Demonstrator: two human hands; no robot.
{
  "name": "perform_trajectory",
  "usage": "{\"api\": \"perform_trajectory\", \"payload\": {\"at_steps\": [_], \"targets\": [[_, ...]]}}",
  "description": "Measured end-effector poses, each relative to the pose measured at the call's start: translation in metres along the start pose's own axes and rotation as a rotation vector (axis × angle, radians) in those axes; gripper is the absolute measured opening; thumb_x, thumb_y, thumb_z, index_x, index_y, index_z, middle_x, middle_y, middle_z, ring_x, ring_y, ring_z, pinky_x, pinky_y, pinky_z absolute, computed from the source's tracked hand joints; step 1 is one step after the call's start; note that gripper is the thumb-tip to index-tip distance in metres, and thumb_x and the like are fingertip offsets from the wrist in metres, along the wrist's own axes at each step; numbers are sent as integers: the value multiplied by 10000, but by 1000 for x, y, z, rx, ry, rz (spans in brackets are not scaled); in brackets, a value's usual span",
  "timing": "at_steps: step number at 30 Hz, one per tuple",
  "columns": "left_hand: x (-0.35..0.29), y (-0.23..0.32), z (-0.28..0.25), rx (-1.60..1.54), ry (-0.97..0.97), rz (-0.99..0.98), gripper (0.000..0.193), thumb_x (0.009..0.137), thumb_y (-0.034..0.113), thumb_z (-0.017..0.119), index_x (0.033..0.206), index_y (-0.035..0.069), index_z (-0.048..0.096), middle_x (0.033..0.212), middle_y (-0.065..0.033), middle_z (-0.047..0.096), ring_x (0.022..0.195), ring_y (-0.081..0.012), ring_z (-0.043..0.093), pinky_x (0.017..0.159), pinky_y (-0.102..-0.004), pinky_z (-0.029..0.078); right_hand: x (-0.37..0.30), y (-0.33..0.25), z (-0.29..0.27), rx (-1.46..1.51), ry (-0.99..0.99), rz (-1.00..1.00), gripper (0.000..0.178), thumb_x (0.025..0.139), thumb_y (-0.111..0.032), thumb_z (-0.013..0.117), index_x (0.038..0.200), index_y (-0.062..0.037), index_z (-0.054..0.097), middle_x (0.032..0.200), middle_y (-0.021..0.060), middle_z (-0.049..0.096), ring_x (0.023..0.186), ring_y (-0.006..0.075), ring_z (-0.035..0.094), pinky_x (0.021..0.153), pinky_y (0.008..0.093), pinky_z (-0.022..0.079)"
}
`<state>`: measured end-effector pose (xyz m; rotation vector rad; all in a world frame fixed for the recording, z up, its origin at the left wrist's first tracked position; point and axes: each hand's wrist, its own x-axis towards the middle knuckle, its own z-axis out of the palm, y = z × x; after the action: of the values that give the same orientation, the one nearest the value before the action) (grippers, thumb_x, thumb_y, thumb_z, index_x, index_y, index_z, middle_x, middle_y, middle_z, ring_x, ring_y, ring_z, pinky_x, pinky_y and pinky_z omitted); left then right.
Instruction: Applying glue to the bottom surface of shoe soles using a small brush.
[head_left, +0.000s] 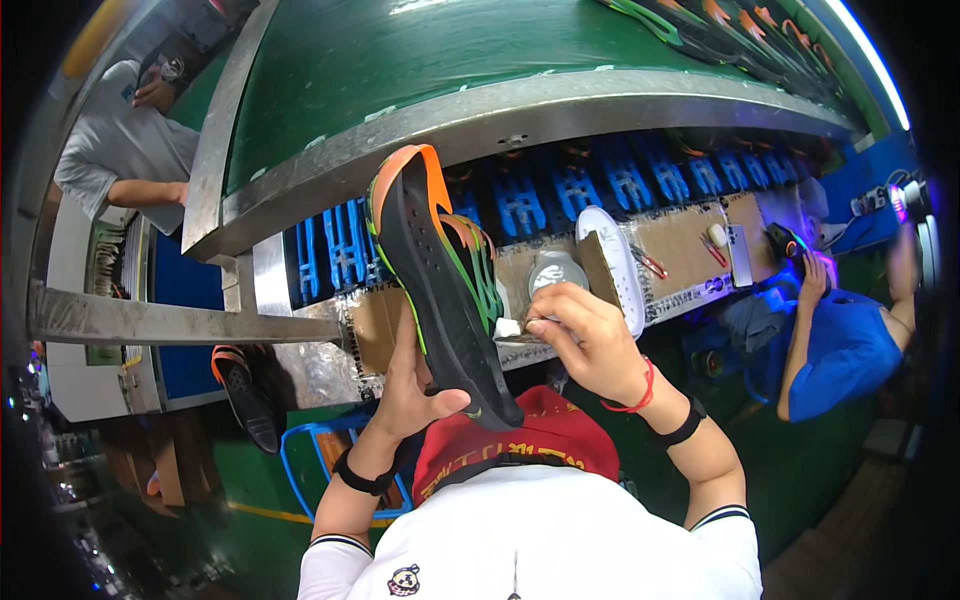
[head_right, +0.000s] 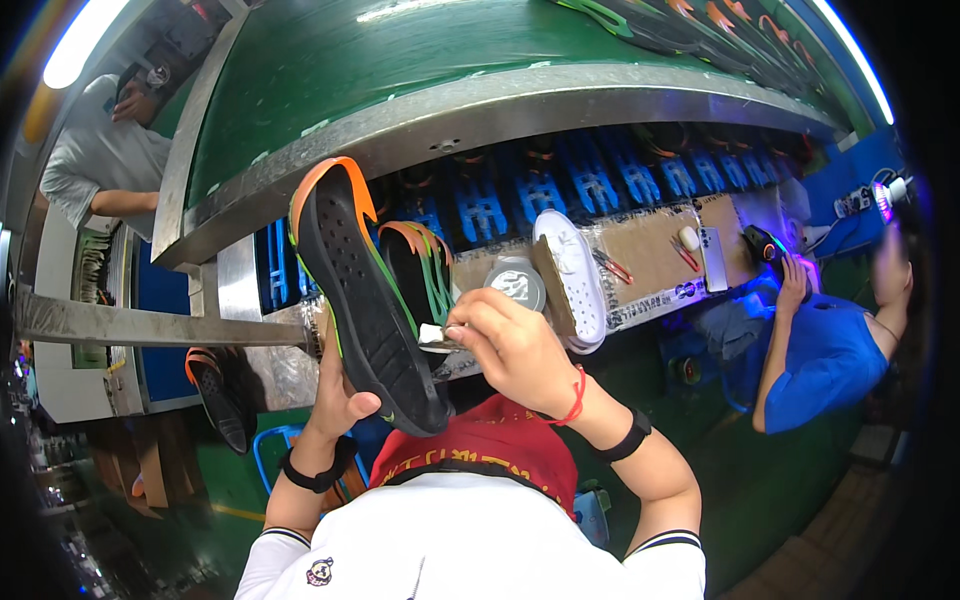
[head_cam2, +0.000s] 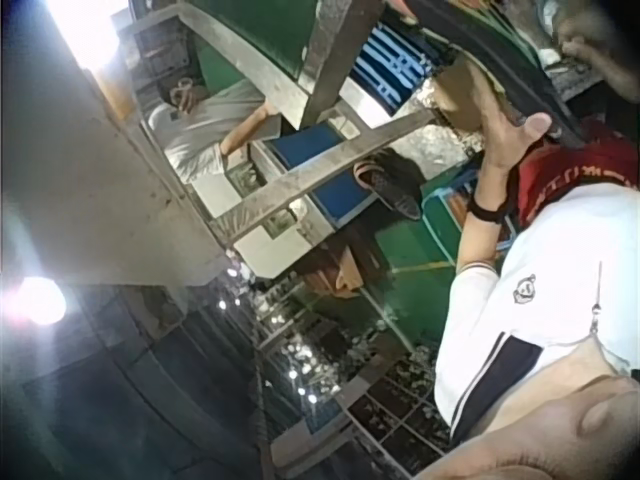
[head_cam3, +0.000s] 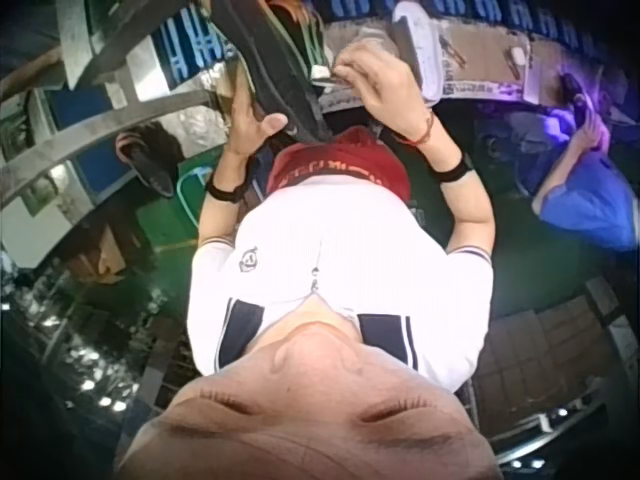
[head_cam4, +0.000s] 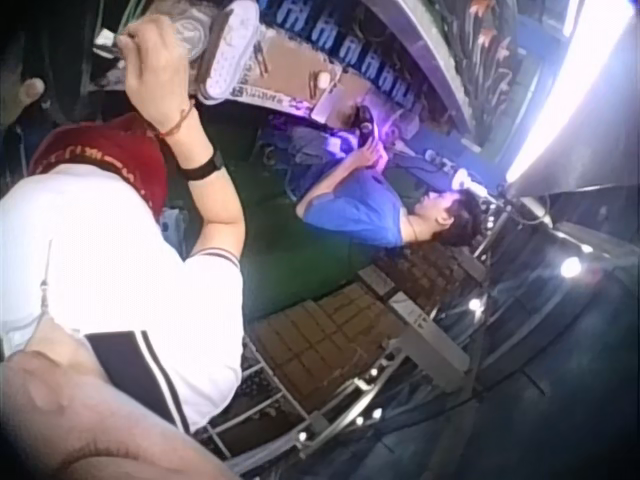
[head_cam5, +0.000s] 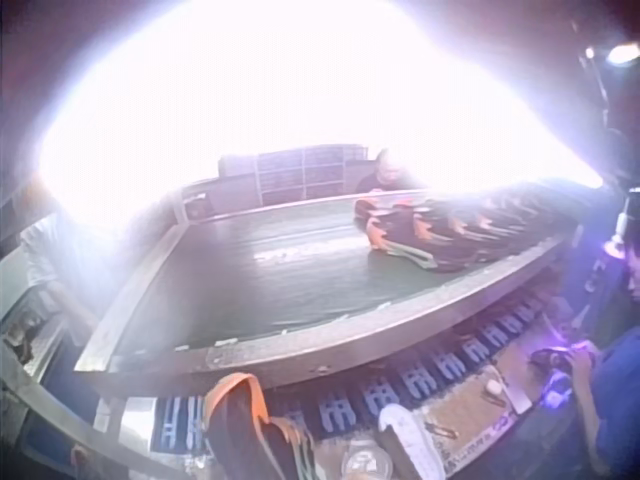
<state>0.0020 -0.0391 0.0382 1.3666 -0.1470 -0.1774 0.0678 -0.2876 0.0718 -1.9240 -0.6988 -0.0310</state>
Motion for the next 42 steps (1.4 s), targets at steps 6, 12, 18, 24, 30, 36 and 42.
{"api": "perform_trajectory", "payload": {"at_steps": [6,12,18,24,30,36,42], "targets": [[3,2,3,44,-13,29,1270,785,286,869,1595,40,-77,1520,-188,369,1320,-266,511,1059,-393,477,1,-4,10,-138,-32,-105,109,873,-3,685,977,-6,650,993,130,654,765,317,685,651,366,562],[0,8,7,58,-42,-18,1300,769,286,881,1591,39,-95,1523,-190,357,1310,-255,513,1006,-379,522,4,-7,10,-246,11,-122,122,865,-18,701,978,-19,654,997,119,648,751,320,681,624,370,564],[0,9,8,61,-63,24,1307,767,277,882,1589,40,-106,1541,-190,324,1324,-267,499,1021,-379,511,4,-11,4,-240,18,-166,134,859,-18,708,981,-22,653,1014,121,650,746,305,687,609,365,567],[-1,7,10,5,-36,16,1302,772,261,880,1589,38,-110,1563,-190,286,1377,-274,436,1083,-392,454,-3,-11,0,-214,-66,-164,143,851,-17,716,980,-27,657,1036,125,659,751,306,691,620,360,573],[16,11,24,-21,-52,60,1290,761,311,891,1585,35,-61,1542,-175,291,1404,-263,382,1134,-389,377,-12,-7,-17,-93,-37,-78,103,861,-3,706,958,-12,673,1037,139,666,869,329,694,722,361,572],[58,18,57,-194,-214,-8,1119,755,353,883,1496,30,110,1451,-150,364,1370,-249,388,1133,-385,349,-51,9,-59,32,535,-5,86,916,5,666,993,40,682,939,95,701,746,160,654,667,265,510],[168,50,90,-508,-331,49,699,957,497,581,1430,16,400,1308,-124,569,1220,-236,563,1077,-397,436,-101,18,-89,289,859,351,126,986,-77,634,1054,13,691,825,-1,632,519,13,456,459,189,333]]}}
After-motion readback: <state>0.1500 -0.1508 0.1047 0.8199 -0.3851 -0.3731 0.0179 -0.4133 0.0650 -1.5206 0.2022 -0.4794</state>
